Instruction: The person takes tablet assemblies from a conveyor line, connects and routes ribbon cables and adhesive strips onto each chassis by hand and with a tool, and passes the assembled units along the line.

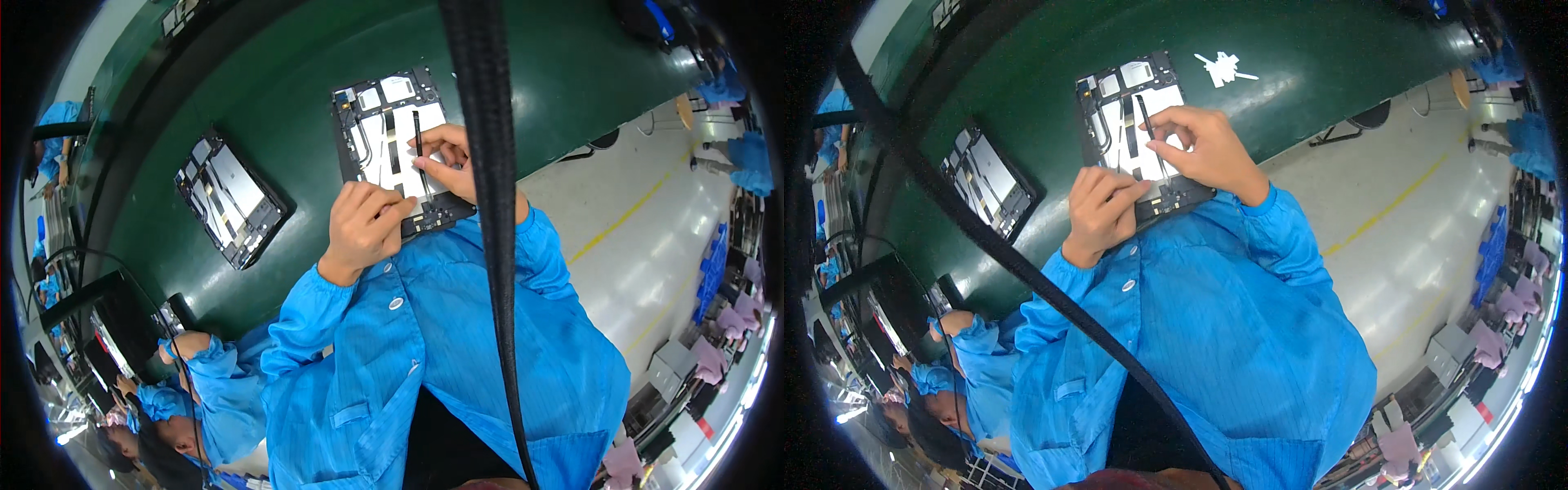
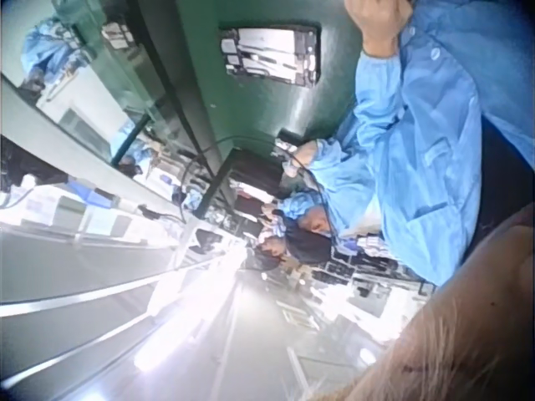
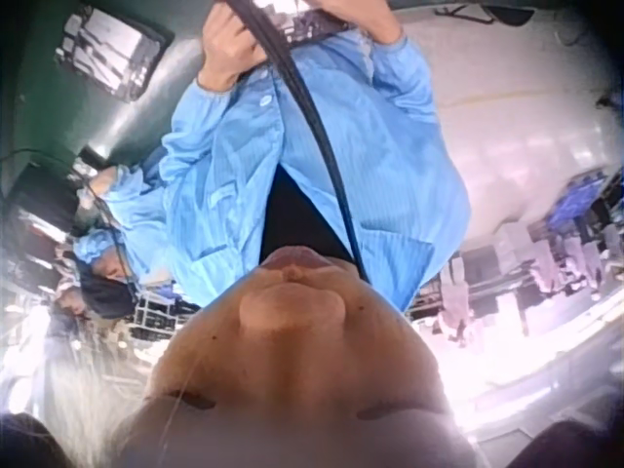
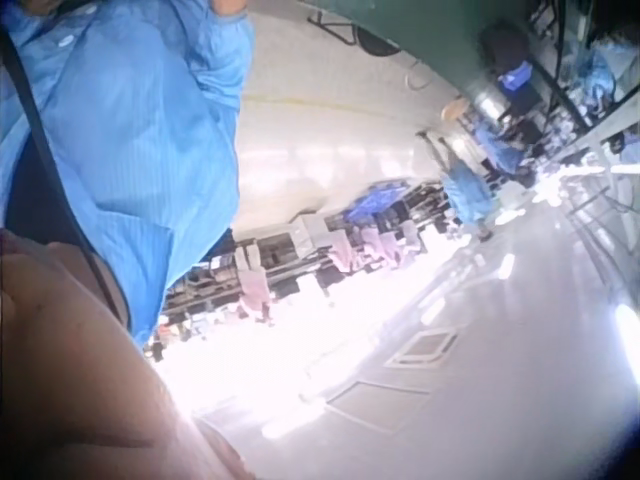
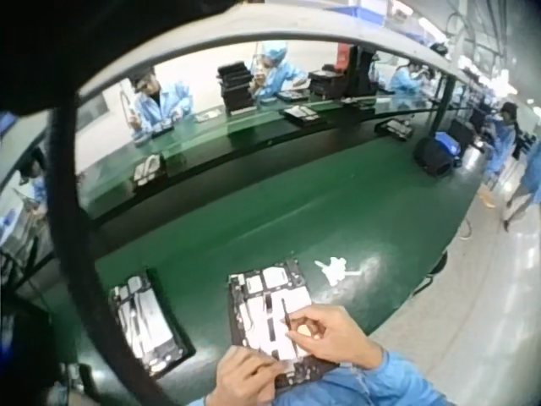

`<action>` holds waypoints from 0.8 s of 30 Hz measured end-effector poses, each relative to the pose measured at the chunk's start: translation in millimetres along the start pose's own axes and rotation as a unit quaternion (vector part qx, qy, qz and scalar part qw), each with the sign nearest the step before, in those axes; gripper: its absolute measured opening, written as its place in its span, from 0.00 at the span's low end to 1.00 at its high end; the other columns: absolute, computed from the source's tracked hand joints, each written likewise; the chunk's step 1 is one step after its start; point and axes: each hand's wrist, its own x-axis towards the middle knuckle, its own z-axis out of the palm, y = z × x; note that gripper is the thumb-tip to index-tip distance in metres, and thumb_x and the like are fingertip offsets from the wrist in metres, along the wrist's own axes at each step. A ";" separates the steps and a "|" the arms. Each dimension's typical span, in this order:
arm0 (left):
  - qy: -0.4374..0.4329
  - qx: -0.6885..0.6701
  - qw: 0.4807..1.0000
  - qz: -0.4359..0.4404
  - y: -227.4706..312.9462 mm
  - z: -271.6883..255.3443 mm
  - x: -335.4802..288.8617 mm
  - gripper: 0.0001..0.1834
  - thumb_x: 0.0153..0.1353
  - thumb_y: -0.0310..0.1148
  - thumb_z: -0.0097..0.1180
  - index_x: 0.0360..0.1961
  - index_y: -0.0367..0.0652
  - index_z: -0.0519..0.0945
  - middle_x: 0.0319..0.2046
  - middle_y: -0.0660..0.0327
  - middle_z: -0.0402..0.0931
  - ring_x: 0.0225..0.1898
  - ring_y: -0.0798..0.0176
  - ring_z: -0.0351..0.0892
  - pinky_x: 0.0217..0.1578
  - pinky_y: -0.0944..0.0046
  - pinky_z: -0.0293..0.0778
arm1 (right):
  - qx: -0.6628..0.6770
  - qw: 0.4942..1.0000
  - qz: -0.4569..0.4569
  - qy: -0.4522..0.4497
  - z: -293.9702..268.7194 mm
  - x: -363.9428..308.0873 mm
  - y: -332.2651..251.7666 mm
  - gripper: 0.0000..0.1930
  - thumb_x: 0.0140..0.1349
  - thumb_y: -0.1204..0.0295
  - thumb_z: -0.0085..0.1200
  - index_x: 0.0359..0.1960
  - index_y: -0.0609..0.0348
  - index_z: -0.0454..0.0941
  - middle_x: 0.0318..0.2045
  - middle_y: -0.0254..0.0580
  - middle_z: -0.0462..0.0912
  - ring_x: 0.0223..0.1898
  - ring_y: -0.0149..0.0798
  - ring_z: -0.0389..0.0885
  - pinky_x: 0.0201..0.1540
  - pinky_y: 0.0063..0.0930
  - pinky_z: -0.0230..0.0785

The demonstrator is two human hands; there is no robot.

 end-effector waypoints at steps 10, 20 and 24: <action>-0.038 -0.002 0.999 -0.008 -2.6 12.9 -0.6 0.25 0.51 0.16 0.64 0.49 0.48 0.95 0.37 0.66 0.83 0.37 0.57 0.78 0.39 0.55 0.70 | -0.054 0.996 -0.054 0.044 -4.6 0.4 7.5 0.11 0.61 0.73 0.76 0.46 0.58 0.94 0.32 0.34 0.93 0.30 0.32 0.73 0.32 0.31 0.66; -0.071 -0.019 0.997 -0.006 -4.2 13.1 -0.4 0.25 0.54 0.15 0.63 0.50 0.49 0.95 0.37 0.67 0.82 0.39 0.57 0.77 0.41 0.55 0.70 | -0.041 0.996 -0.051 0.056 0.4 -0.5 16.0 0.11 0.61 0.72 0.76 0.45 0.59 0.93 0.33 0.35 0.93 0.26 0.32 0.70 0.30 0.32 0.65; -0.080 -0.018 0.997 -0.006 -5.5 13.5 -0.1 0.25 0.54 0.15 0.62 0.50 0.49 0.95 0.37 0.66 0.82 0.39 0.57 0.77 0.41 0.54 0.69 | -0.014 0.997 -0.049 0.057 4.0 0.1 28.8 0.12 0.61 0.72 0.76 0.45 0.59 0.93 0.33 0.36 0.93 0.26 0.32 0.69 0.29 0.32 0.64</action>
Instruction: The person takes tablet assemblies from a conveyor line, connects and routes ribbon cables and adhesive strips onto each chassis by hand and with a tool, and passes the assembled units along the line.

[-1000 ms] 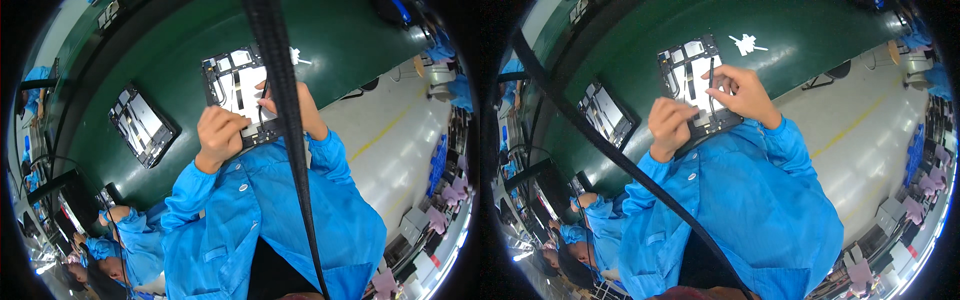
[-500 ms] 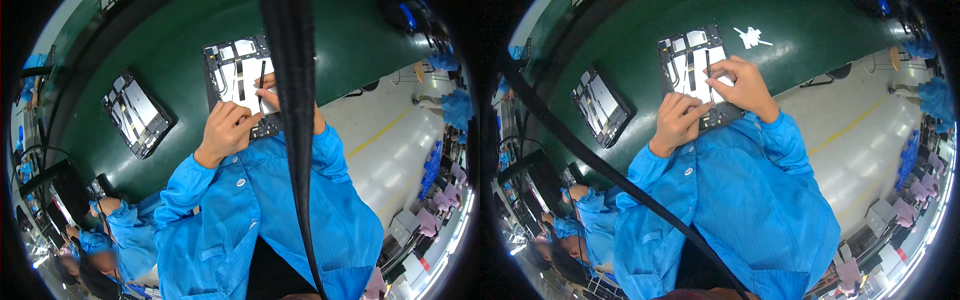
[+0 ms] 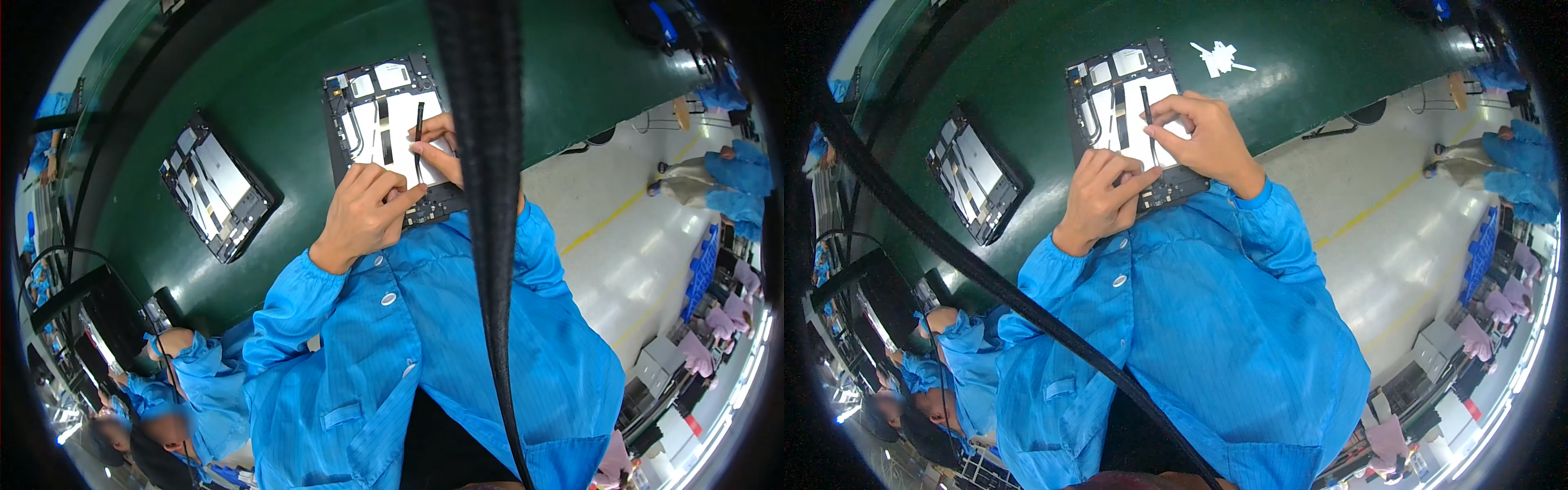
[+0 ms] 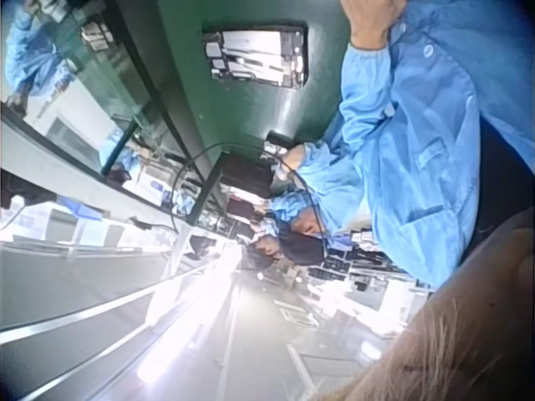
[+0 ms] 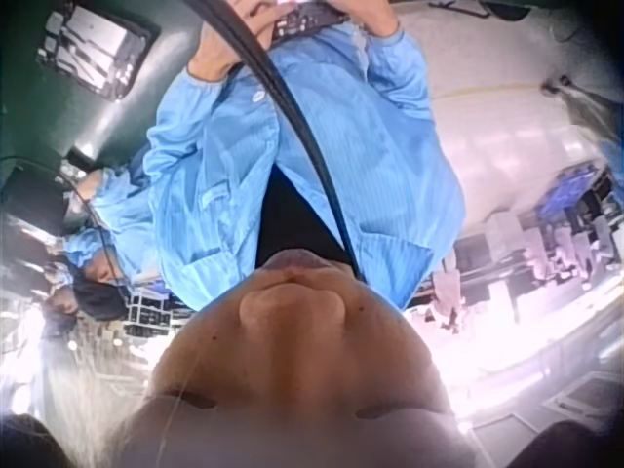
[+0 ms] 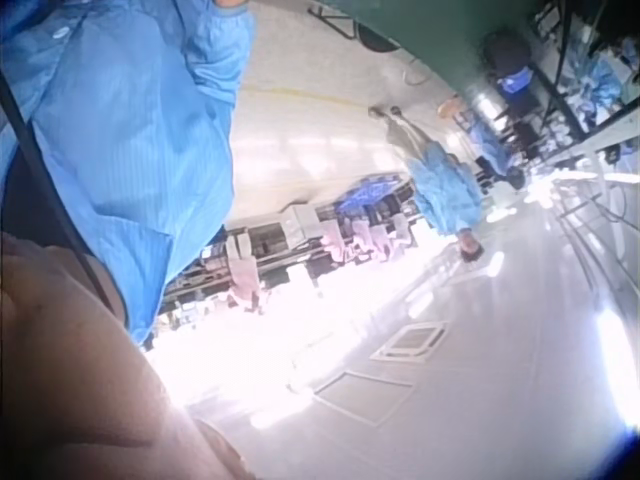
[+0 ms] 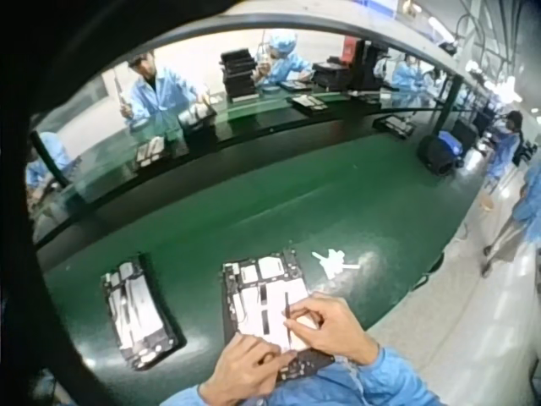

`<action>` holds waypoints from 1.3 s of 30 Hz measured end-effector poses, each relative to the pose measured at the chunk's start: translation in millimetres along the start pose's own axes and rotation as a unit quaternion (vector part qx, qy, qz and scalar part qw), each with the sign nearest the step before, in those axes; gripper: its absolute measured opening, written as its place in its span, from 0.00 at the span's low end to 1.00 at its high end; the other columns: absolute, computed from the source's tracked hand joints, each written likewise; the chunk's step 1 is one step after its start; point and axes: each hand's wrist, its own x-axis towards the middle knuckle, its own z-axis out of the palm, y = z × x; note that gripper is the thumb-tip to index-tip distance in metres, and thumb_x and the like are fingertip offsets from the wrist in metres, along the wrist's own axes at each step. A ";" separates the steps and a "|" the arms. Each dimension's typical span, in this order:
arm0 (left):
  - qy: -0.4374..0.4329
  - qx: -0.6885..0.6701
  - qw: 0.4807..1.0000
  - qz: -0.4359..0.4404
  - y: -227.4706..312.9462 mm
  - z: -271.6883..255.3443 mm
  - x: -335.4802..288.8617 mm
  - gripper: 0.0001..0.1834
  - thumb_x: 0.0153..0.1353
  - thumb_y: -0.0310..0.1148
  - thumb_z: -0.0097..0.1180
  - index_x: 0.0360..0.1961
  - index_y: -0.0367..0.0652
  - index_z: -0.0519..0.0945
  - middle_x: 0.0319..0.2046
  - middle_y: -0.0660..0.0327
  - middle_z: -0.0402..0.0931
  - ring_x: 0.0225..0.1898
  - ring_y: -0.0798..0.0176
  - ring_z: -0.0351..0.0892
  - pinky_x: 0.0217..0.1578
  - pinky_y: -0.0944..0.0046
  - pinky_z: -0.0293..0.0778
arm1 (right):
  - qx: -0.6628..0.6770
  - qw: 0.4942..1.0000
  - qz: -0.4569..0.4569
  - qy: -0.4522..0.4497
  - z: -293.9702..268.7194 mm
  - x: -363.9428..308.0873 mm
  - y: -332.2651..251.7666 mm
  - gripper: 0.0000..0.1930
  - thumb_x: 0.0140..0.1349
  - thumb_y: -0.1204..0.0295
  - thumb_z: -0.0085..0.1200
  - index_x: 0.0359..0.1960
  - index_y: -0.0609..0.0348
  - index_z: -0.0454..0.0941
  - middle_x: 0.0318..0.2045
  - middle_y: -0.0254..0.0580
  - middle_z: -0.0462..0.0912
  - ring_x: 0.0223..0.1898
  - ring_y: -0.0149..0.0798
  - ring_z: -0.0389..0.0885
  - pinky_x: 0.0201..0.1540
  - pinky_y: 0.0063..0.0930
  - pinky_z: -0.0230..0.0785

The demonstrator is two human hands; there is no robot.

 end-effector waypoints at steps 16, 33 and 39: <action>-0.029 0.018 0.999 0.000 -2.5 -5.7 5.0 0.26 0.49 0.18 0.65 0.49 0.50 0.95 0.38 0.66 0.79 0.39 0.57 0.76 0.41 0.54 0.69 | -0.001 0.999 0.050 0.003 -5.6 4.2 -31.2 0.19 0.66 0.74 0.72 0.59 0.57 0.89 0.35 0.33 0.92 0.23 0.26 0.63 0.26 0.29 0.58; -0.037 0.108 0.992 0.055 -37.2 -7.5 30.7 0.16 0.54 0.25 0.70 0.44 0.54 0.93 0.39 0.61 0.82 0.40 0.50 0.80 0.48 0.44 0.74 | 0.038 0.992 0.095 0.079 -7.2 -12.8 -11.6 0.23 0.77 0.72 0.62 0.71 0.54 0.80 0.43 0.33 0.89 0.29 0.24 0.77 0.33 0.27 0.73; -0.058 0.124 0.990 0.035 -31.1 -19.9 40.8 0.19 0.55 0.23 0.66 0.47 0.49 0.95 0.44 0.56 0.81 0.48 0.48 0.79 0.54 0.45 0.72 | 0.036 0.992 0.089 0.082 -2.2 -20.2 -28.7 0.24 0.75 0.72 0.64 0.71 0.53 0.79 0.46 0.37 0.89 0.27 0.27 0.72 0.32 0.29 0.68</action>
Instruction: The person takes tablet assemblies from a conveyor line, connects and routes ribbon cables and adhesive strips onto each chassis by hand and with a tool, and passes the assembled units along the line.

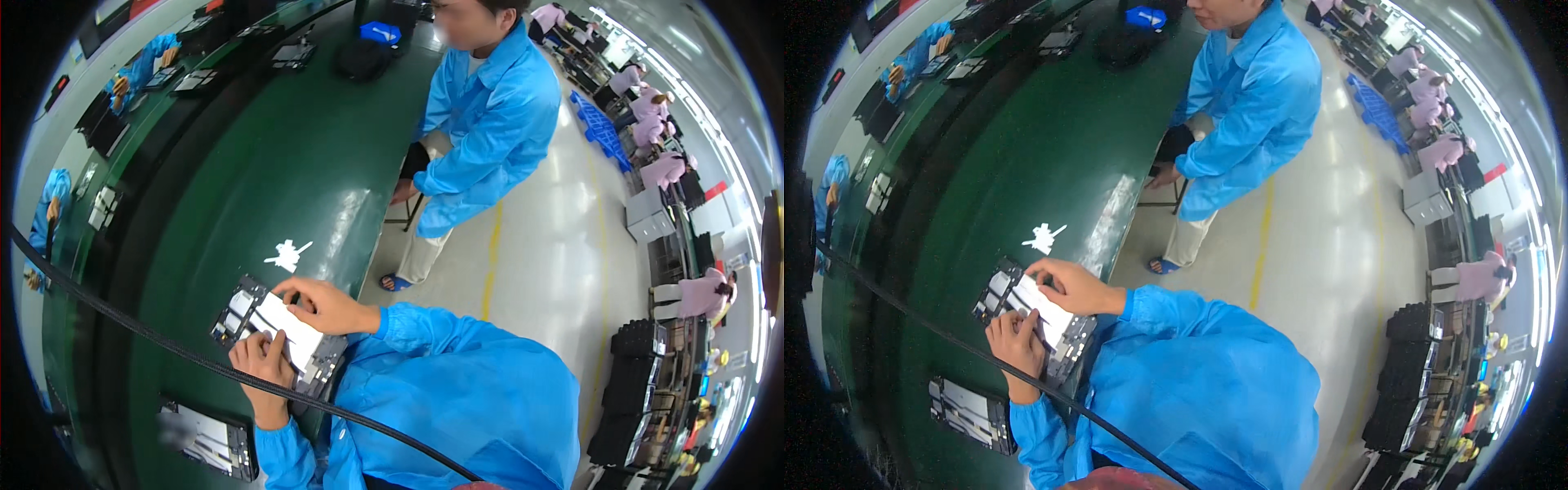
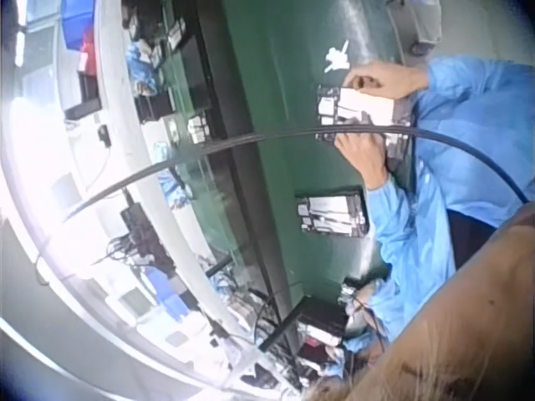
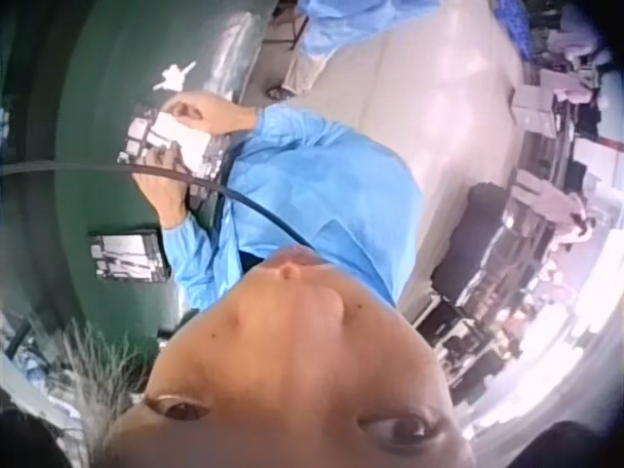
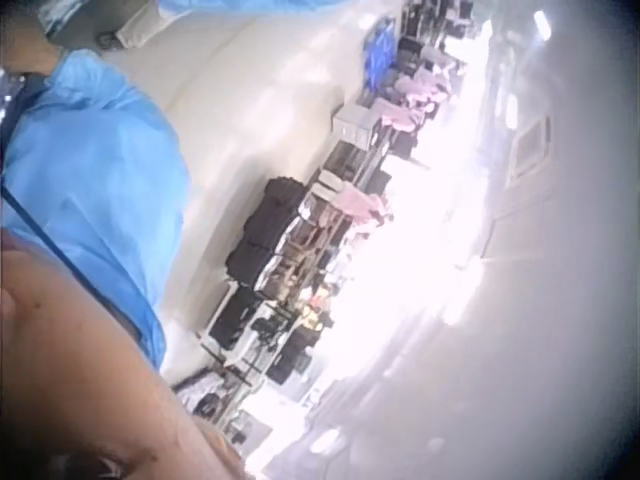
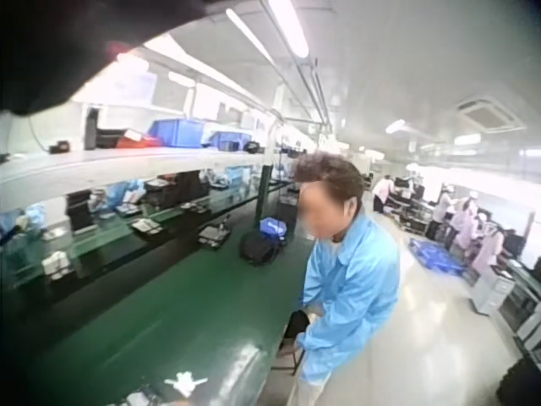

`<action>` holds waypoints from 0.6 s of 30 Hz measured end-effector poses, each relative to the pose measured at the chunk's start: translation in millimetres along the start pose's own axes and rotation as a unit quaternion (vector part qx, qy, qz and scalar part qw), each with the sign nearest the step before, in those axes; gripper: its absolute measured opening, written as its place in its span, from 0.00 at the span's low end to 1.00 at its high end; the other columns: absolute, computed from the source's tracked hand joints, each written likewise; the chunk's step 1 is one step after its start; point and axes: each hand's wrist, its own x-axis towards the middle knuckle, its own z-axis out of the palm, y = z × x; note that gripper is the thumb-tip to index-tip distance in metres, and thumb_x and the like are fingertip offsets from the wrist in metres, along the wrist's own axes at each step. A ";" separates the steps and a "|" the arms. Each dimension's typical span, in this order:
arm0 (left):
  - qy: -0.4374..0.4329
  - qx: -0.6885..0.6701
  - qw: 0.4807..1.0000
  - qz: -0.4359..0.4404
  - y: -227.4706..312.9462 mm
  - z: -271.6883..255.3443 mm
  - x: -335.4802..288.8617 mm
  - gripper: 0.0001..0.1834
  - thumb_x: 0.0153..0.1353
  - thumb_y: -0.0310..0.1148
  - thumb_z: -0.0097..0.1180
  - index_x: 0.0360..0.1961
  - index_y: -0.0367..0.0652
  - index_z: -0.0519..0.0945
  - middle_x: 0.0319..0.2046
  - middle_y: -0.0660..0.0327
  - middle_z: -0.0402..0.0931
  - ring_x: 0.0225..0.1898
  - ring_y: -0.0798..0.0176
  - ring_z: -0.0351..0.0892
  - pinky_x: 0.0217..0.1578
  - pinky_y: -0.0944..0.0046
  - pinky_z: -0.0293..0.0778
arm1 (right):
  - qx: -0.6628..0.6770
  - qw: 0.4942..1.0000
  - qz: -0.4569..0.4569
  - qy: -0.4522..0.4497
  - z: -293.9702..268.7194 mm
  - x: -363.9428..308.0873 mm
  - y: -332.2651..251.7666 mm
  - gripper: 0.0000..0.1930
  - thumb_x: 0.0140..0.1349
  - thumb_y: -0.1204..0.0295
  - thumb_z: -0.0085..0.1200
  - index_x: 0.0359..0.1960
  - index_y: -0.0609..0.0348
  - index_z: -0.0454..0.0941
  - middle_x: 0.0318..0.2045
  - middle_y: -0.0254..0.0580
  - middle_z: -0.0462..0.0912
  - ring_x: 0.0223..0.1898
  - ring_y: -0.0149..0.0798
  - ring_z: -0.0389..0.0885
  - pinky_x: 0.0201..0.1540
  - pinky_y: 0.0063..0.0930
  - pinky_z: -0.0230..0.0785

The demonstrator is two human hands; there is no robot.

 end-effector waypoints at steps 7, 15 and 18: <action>-0.002 -0.031 0.996 -0.079 30.2 -9.0 -16.7 0.22 0.60 0.23 0.64 0.57 0.42 0.90 0.50 0.50 0.81 0.54 0.42 0.78 0.59 0.43 0.71 | -0.016 0.995 -0.031 0.096 11.7 -1.0 5.1 0.22 0.71 0.79 0.62 0.66 0.56 0.81 0.49 0.40 0.83 0.30 0.30 0.77 0.33 0.30 0.72; -0.103 -0.040 0.990 -0.086 65.9 0.6 -86.1 0.43 0.65 0.51 0.73 0.78 0.47 0.76 0.78 0.39 0.66 0.80 0.30 0.62 0.82 0.24 0.50 | 0.003 0.996 -0.001 0.094 22.4 0.0 9.2 0.20 0.73 0.82 0.60 0.66 0.62 0.80 0.53 0.43 0.89 0.36 0.30 0.86 0.40 0.28 0.80; -0.073 -0.033 0.987 -0.138 56.5 2.9 -84.5 0.47 0.61 0.50 0.77 0.80 0.48 0.75 0.80 0.38 0.62 0.82 0.28 0.57 0.82 0.23 0.49 | -0.031 0.994 -0.005 0.104 21.0 1.7 10.1 0.23 0.72 0.81 0.61 0.69 0.60 0.80 0.52 0.51 0.92 0.40 0.34 0.89 0.43 0.31 0.82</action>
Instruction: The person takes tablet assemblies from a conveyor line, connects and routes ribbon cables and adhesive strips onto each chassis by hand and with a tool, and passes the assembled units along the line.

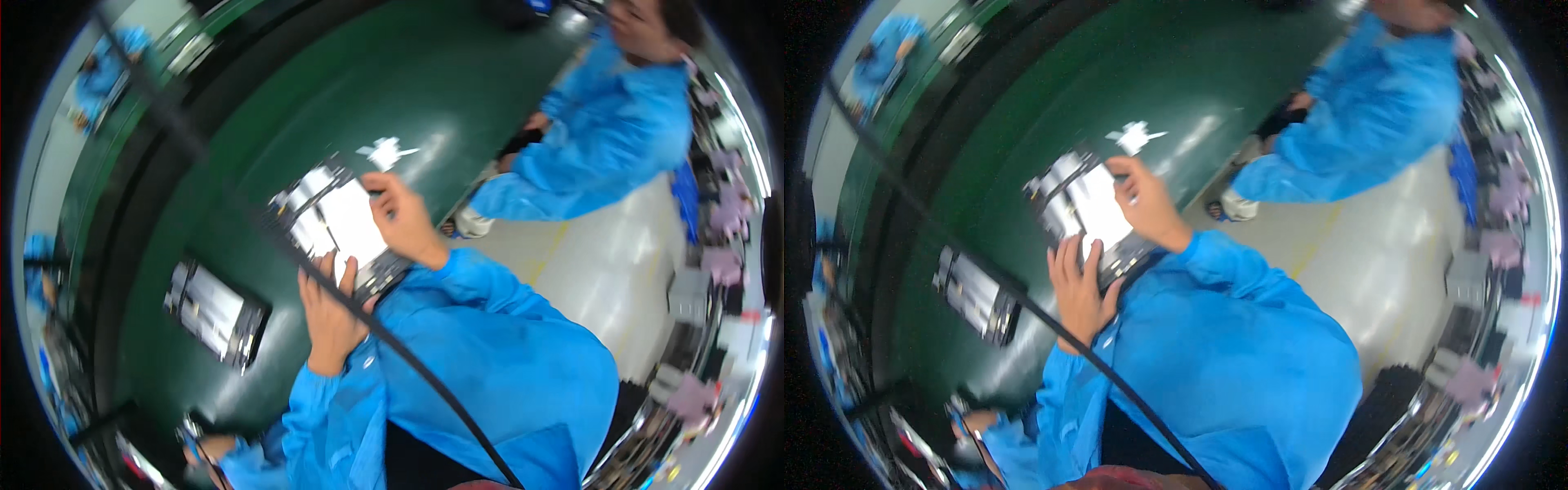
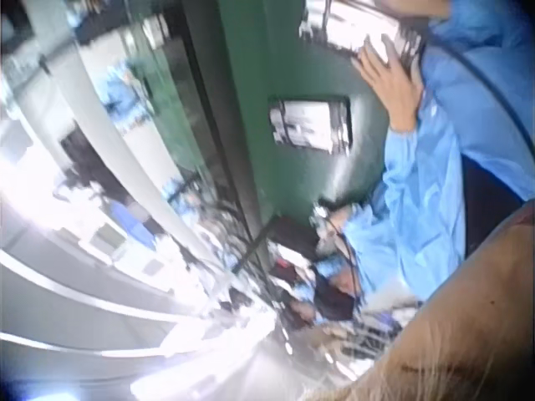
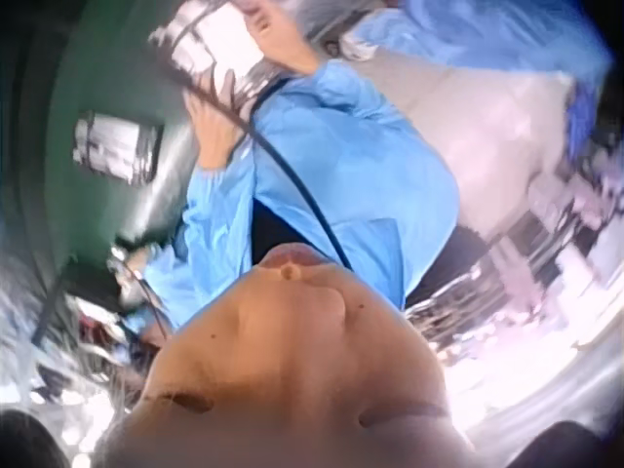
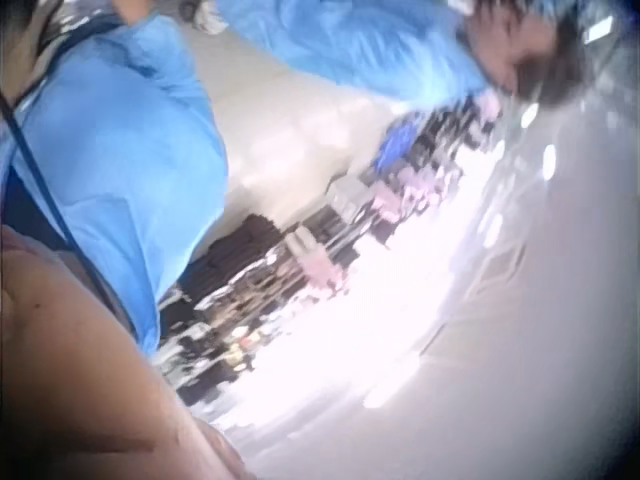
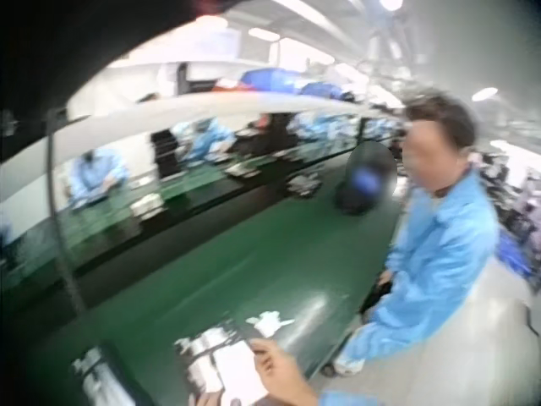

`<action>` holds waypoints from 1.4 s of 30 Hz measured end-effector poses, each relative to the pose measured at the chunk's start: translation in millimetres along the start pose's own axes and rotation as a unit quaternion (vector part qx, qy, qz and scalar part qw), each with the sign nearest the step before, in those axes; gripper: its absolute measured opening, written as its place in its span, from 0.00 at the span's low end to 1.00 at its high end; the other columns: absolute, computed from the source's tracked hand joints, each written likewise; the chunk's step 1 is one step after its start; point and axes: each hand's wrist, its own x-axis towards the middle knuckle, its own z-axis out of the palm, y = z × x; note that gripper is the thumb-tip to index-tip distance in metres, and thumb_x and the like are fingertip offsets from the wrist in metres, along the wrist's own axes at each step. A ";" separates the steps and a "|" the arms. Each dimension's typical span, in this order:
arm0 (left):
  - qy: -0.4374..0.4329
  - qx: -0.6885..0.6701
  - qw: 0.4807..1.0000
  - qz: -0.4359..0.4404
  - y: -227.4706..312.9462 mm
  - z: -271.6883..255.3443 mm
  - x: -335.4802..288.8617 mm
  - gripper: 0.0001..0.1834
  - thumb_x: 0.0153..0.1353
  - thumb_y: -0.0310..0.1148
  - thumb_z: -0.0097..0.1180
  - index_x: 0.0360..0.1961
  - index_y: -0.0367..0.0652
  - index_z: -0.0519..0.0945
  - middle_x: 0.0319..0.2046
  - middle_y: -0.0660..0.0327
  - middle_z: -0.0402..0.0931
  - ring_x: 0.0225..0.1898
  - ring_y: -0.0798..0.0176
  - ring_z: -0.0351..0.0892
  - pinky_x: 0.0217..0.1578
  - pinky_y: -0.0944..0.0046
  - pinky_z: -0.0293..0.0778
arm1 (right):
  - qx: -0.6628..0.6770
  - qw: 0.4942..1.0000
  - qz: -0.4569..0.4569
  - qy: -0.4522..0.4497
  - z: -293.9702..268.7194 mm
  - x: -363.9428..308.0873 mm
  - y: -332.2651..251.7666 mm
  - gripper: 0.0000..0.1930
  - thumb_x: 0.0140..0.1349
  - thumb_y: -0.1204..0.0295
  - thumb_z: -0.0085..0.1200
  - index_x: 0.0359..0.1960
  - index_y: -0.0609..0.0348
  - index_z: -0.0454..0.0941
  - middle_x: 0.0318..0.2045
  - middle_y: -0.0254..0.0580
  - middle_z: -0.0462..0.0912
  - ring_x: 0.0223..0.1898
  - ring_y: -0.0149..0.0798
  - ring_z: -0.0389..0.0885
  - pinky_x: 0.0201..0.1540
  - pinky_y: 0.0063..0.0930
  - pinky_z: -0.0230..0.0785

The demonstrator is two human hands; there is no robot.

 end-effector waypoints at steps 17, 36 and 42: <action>0.145 -0.122 0.952 -0.240 9.2 -6.0 3.4 0.65 0.51 0.36 0.88 0.86 0.39 0.60 0.83 0.28 0.53 0.83 0.22 0.55 0.82 0.30 0.55 | -0.022 0.986 0.006 -0.167 -2.2 2.4 -15.0 0.35 0.68 0.77 0.66 0.78 0.63 0.75 0.65 0.61 0.89 0.55 0.47 0.92 0.56 0.36 0.82; 0.163 -0.206 0.937 -0.229 -4.2 -26.2 -41.1 0.42 0.61 0.35 0.80 0.75 0.37 0.76 0.53 0.48 0.83 0.57 0.37 0.81 0.66 0.42 0.75 | -0.102 0.985 0.007 -0.135 6.2 20.9 -24.0 0.18 0.76 0.77 0.63 0.65 0.60 0.87 0.22 0.25 0.70 0.24 0.19 0.67 0.29 0.22 0.60; 0.221 -0.195 0.924 -0.245 -21.8 -28.9 -26.6 0.21 0.73 0.18 0.60 0.66 0.35 0.83 0.39 0.52 0.85 0.43 0.48 0.85 0.48 0.52 0.81 | -0.107 0.979 -0.056 -0.163 12.5 33.5 -28.5 0.09 0.75 0.74 0.65 0.53 0.58 0.93 0.16 0.24 0.64 0.19 0.20 0.57 0.24 0.28 0.47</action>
